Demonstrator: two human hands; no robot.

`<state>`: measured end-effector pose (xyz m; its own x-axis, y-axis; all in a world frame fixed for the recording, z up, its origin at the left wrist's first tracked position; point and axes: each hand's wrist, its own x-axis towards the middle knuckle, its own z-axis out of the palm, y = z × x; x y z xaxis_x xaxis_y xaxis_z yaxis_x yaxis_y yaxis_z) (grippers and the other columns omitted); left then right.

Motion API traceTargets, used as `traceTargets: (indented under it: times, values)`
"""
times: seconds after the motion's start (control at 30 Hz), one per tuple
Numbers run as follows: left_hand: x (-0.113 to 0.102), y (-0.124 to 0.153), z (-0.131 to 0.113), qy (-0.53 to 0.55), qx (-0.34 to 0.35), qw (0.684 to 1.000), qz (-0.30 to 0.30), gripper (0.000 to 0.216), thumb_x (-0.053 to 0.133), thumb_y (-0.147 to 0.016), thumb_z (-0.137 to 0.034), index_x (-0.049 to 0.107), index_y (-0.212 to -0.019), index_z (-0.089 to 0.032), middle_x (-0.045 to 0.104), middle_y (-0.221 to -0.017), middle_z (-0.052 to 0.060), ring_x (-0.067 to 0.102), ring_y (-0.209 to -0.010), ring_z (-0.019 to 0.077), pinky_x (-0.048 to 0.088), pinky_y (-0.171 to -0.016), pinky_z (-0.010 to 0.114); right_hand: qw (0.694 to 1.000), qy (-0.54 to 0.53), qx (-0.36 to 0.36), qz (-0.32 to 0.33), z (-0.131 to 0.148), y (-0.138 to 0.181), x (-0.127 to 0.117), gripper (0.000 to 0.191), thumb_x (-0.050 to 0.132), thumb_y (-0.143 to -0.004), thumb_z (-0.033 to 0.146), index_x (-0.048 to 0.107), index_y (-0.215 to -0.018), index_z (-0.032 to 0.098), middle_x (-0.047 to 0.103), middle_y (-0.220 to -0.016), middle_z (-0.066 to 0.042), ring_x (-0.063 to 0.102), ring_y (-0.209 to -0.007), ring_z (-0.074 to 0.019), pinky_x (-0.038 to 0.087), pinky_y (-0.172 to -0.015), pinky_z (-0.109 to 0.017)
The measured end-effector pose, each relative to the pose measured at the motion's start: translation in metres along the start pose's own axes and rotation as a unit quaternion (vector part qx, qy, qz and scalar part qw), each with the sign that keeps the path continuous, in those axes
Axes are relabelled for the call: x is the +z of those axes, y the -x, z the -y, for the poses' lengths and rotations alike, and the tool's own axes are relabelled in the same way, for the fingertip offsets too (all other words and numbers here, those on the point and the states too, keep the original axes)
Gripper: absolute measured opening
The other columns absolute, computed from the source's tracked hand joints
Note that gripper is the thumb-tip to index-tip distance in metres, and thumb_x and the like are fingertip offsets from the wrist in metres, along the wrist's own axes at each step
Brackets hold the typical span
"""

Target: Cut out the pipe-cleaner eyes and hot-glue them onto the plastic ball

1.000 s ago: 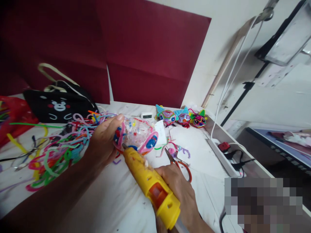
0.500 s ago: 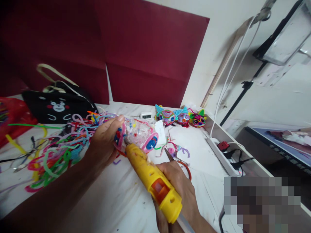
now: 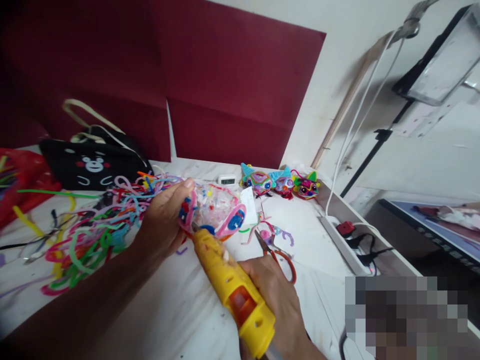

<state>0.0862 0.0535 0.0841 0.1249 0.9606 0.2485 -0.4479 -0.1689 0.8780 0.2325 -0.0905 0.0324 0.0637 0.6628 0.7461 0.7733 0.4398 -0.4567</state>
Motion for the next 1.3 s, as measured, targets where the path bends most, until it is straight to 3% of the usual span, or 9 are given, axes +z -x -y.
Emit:
traceTargets:
  times: [0.17, 0.47, 0.7, 1.13, 1.3]
  values:
    - [-0.002, 0.000, 0.004, 0.002, 0.001, 1.000, -0.009, 0.037, 0.065, -0.087, -0.037, 0.045, -0.061, -0.019, 0.041, -0.054, -0.007, 0.038, -0.048, 0.0076, 0.033, -0.046, 0.019, 0.999, 0.042, -0.021, 0.021, 0.003, -0.004, -0.002, 0.015, 0.056, -0.096, 0.037, 0.058, -0.106, 0.027, 0.067, -0.081, -0.001, 0.067, -0.067, -0.0181, 0.048, -0.054, -0.027]
    - [0.002, 0.001, 0.007, 0.019, -0.019, 0.999, -0.018, 0.037, 0.069, -0.082, -0.037, 0.045, -0.060, -0.019, 0.041, -0.054, -0.007, 0.039, -0.049, 0.0075, 0.035, -0.048, 0.018, 0.999, 0.028, -0.020, -0.013, 0.000, -0.004, 0.009, 0.020, 0.049, -0.100, 0.039, 0.062, -0.097, 0.024, 0.065, -0.076, -0.002, 0.067, -0.071, -0.0185, 0.049, -0.059, -0.027]
    - [0.003, 0.000, 0.007, 0.020, -0.024, 0.999, -0.014, 0.035, 0.070, -0.080, -0.037, 0.046, -0.060, -0.019, 0.045, -0.056, -0.006, 0.042, -0.049, 0.0079, 0.037, -0.048, 0.019, 0.997, 0.068, -0.029, 0.013, -0.002, -0.002, 0.004, 0.026, 0.045, -0.101, 0.044, 0.060, -0.097, 0.024, 0.065, -0.077, -0.002, 0.066, -0.070, -0.0179, 0.048, -0.057, -0.027]
    - [0.002, -0.001, 0.007, 0.034, -0.033, 0.999, -0.011, 0.035, 0.073, -0.078, -0.036, 0.048, -0.061, -0.019, 0.044, -0.054, -0.007, 0.041, -0.048, 0.0074, 0.036, -0.048, 0.019, 0.999, 0.024, -0.041, 0.027, -0.010, 0.004, -0.003, 0.020, 0.055, -0.094, 0.029, 0.055, -0.113, 0.026, 0.068, -0.085, -0.002, 0.067, -0.075, -0.0193, 0.048, -0.057, -0.026]
    - [0.002, -0.001, 0.007, 0.038, -0.034, 0.999, -0.015, 0.037, 0.074, -0.077, -0.037, 0.047, -0.060, -0.019, 0.042, -0.053, -0.008, 0.041, -0.048, 0.0077, 0.035, -0.048, 0.019, 1.000, 0.013, 0.002, 0.015, -0.004, 0.006, -0.006, 0.021, 0.060, -0.092, 0.030, 0.057, -0.113, 0.028, 0.068, -0.088, -0.002, 0.069, -0.074, -0.0186, 0.051, -0.057, -0.023]
